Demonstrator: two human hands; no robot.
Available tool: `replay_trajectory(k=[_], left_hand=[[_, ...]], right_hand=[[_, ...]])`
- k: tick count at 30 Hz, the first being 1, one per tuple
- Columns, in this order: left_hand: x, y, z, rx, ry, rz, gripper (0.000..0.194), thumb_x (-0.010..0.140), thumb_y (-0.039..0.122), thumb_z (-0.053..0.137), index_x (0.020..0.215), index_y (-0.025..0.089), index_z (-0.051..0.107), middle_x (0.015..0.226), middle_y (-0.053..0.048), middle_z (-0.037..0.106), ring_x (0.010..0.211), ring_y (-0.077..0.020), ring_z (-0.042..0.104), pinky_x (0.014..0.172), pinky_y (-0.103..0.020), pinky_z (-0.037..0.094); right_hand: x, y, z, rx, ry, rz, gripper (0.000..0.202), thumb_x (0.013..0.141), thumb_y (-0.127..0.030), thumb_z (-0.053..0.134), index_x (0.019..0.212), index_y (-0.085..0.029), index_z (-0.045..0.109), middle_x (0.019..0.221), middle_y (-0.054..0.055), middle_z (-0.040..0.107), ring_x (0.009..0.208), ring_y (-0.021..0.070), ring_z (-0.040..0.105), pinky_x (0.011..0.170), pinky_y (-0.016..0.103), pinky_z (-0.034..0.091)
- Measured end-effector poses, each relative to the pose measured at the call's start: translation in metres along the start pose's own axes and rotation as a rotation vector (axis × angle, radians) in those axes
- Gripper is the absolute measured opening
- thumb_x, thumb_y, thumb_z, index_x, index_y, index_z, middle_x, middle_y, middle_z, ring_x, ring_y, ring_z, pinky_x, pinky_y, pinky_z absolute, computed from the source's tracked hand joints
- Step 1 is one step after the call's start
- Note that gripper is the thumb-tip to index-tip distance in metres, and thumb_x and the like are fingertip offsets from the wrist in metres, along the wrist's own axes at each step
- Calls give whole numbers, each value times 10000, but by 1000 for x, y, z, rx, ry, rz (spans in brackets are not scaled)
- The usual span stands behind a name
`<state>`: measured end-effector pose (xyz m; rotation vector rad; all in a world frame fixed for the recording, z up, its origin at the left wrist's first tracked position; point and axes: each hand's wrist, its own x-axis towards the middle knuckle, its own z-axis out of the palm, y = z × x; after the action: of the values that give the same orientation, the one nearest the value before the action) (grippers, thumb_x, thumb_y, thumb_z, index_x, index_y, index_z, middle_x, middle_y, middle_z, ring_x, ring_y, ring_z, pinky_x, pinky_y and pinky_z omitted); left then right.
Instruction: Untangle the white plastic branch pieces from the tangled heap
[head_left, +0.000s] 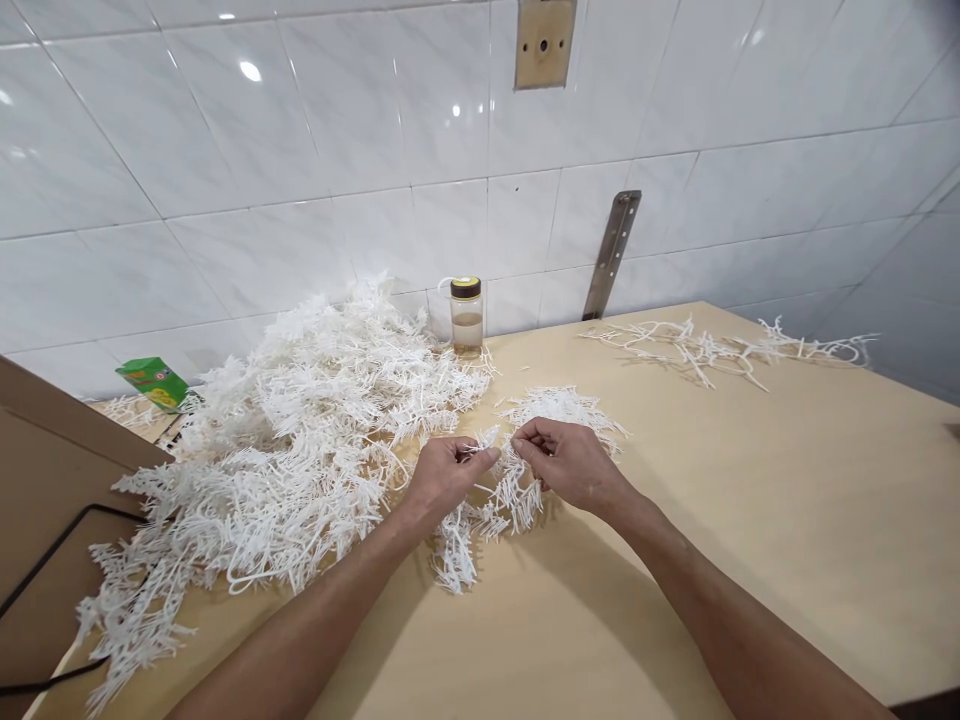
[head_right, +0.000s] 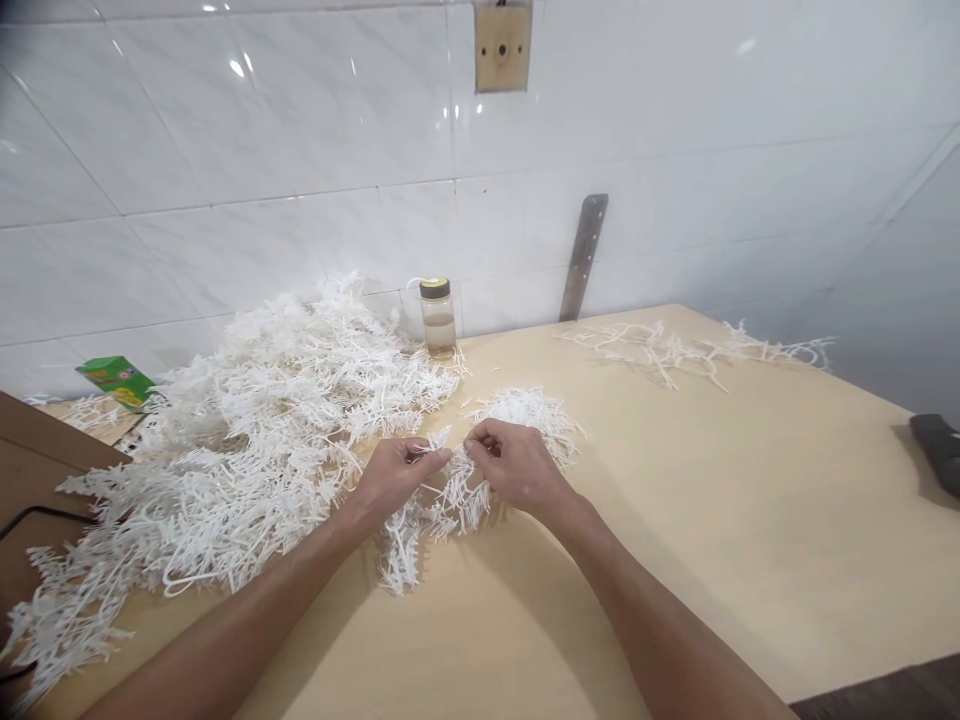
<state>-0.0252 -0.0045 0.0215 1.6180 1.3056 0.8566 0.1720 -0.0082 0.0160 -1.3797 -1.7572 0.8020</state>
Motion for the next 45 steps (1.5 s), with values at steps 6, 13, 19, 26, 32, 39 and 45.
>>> replay_trajectory(k=[6, 13, 19, 26, 32, 39, 45], left_hand=[[-5, 2, 2, 73, 113, 37, 348, 725, 513, 682, 700, 169, 637, 700, -20, 574, 656, -160, 510, 585, -257, 376], [-4, 5, 1, 65, 58, 49, 367, 771, 507, 632, 640, 167, 588, 593, 14, 495, 543, -118, 412, 529, -249, 323], [-1, 3, 0, -24, -2, 26, 365, 786, 498, 621, 688, 146, 638, 586, 17, 488, 542, -106, 388, 515, -242, 290], [-3, 5, 2, -97, 8, 4, 383, 754, 485, 661, 599, 156, 541, 560, 38, 408, 540, -95, 361, 522, -240, 277], [-3, 4, 0, -187, -6, -49, 388, 730, 528, 670, 672, 152, 595, 596, 22, 491, 553, -110, 417, 538, -241, 321], [-3, 5, 5, -132, 99, -36, 414, 702, 527, 683, 582, 162, 530, 538, 42, 407, 518, -93, 348, 508, -237, 272], [-8, 10, 6, -130, 97, -53, 377, 725, 500, 660, 600, 161, 549, 535, 40, 421, 510, -96, 359, 512, -242, 281]], right_hand=[[0, -3, 2, -168, 6, -61, 183, 828, -316, 533, 754, -232, 678, 620, -3, 648, 545, 151, 552, 552, 281, 404], [-2, -3, 3, -9, -11, -1, 146, 826, -324, 544, 771, -231, 642, 626, -14, 614, 517, 132, 523, 514, 273, 447], [0, 0, 1, 256, -159, 139, 199, 812, -404, 615, 842, -215, 670, 754, 16, 623, 611, 136, 541, 475, 262, 558], [3, 5, 6, 357, -174, 169, 317, 829, -504, 625, 817, -189, 655, 734, 9, 584, 627, 127, 543, 474, 246, 551], [3, 4, 3, 355, -153, 147, 387, 873, -538, 567, 783, -169, 644, 769, 7, 595, 636, 108, 574, 599, 255, 560], [-1, 3, 8, 139, -16, 52, 257, 854, -439, 601, 906, -199, 677, 761, 5, 654, 491, 116, 609, 488, 249, 509], [-2, 2, 10, -81, 65, -122, 181, 856, -320, 572, 822, -220, 720, 691, 4, 674, 588, 143, 620, 556, 257, 495]])
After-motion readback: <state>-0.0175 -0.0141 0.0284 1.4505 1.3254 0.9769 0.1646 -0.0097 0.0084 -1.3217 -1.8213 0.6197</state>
